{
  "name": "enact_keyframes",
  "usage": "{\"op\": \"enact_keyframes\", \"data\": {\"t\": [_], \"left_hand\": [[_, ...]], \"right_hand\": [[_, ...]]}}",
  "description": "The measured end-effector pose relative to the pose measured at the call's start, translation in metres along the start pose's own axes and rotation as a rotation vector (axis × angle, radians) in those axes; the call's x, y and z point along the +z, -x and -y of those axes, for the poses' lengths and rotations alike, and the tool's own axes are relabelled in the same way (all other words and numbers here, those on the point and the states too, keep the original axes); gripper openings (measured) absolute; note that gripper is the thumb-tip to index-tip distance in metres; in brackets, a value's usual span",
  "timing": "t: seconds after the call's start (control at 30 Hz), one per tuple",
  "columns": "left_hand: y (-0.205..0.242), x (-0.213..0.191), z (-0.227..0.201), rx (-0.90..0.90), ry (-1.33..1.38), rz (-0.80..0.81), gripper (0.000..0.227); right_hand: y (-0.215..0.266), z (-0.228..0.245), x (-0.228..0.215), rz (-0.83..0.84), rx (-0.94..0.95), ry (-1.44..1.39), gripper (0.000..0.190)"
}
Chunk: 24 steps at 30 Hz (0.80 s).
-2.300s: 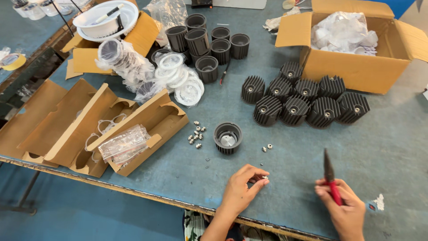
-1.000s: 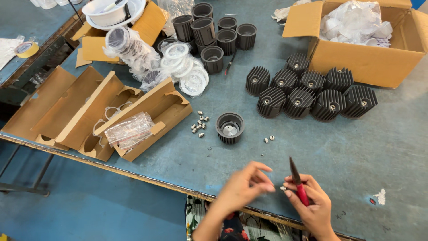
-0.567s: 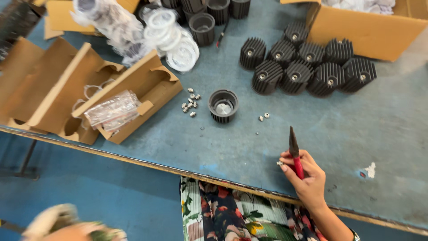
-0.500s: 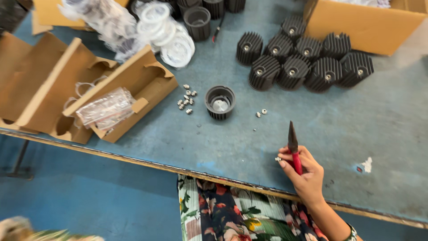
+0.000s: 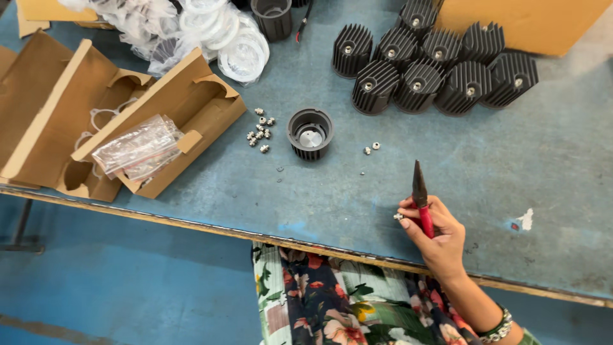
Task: The person assembles a black heat sink component by inserting small metal nuts into its base using red pliers. They then insert a black wire into the component and secure it by crimping the nut with the pliers. The assembly is performed one unit at a time on a blue workbench.
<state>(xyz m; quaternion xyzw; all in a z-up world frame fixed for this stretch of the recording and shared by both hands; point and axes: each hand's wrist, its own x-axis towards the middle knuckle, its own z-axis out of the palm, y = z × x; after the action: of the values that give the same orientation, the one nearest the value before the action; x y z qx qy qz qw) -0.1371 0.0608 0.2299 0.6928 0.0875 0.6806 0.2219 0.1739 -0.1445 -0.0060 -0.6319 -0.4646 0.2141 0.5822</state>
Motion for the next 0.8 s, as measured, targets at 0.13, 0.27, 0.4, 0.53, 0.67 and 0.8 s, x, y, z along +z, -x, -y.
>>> {"op": "enact_keyframes", "data": {"t": [0.13,0.27,0.4,0.53,0.67,0.8], "left_hand": [[0.024,0.029,0.029,-0.084,0.174,0.036,0.022],[0.016,0.052,0.047,-0.211,0.305,0.183,0.023],[-0.024,0.088,0.054,-0.376,0.371,0.292,0.025],[0.002,0.113,0.189,-0.683,0.199,0.214,0.026],[0.064,0.133,0.3,-0.559,-0.389,0.305,0.032],[0.088,0.162,0.351,-0.65,-0.856,0.604,0.04]], "right_hand": [[0.002,-0.003,0.0,0.0,-0.006,-0.016,0.012],[0.001,0.002,-0.004,-0.018,0.016,0.018,0.013],[-0.008,0.009,-0.024,-0.06,-0.008,0.169,0.016],[-0.019,0.009,-0.055,-0.138,-0.071,0.521,0.02],[-0.025,-0.004,-0.067,-0.18,-0.068,0.732,0.023],[-0.029,-0.021,-0.065,-0.235,-0.085,0.715,0.027]]}}
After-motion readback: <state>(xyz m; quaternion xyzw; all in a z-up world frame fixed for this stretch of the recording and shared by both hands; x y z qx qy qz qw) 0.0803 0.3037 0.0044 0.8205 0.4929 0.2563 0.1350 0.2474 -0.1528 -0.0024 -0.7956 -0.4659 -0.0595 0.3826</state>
